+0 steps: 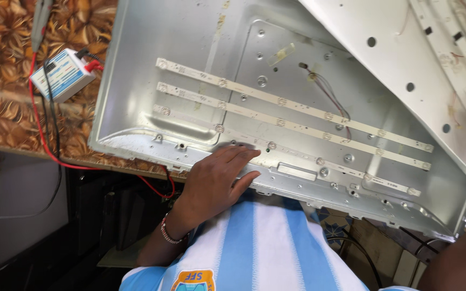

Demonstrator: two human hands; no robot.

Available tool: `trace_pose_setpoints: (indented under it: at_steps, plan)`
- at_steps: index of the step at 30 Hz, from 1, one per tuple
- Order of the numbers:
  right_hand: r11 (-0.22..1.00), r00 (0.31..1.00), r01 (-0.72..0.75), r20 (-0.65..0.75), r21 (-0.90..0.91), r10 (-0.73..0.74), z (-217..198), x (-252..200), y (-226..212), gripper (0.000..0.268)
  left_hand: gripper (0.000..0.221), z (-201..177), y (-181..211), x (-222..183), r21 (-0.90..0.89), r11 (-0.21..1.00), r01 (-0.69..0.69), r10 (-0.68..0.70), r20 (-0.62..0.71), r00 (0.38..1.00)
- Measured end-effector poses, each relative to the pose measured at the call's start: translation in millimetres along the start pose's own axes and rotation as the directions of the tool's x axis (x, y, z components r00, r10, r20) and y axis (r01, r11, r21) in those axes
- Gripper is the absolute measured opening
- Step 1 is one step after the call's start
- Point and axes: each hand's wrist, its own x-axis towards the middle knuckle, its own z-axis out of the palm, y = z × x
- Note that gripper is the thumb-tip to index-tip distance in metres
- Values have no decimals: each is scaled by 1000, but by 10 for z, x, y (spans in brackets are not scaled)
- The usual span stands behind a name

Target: The person removes a white plastic reflector from an LCD panel, tests the LED backlight strips using a digital tester and probes, and then carefully replaces the white reflector over the LED strips.

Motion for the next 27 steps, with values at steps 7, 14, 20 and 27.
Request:
trace_pose_setpoints:
  at_steps: [7,14,20,27]
  plan:
    - [827,985,87,171,-556,11,66,-370,-3176,112,36,-123,22,37,-70,997,-16,18,28,999]
    - [848,999,22,42,-529,1,19,-659,-2794,49,39,-504,81,287,-88,985,-150,168,270,948]
    - [898,994,-114,-55,-425,99,228,-680,-2766,37,45,-414,168,1201,136,909,-393,316,390,865]
    - [764,888,105,-285,-636,-360,741,-785,-1685,23,57,327,-484,2587,418,766,-488,341,380,860]
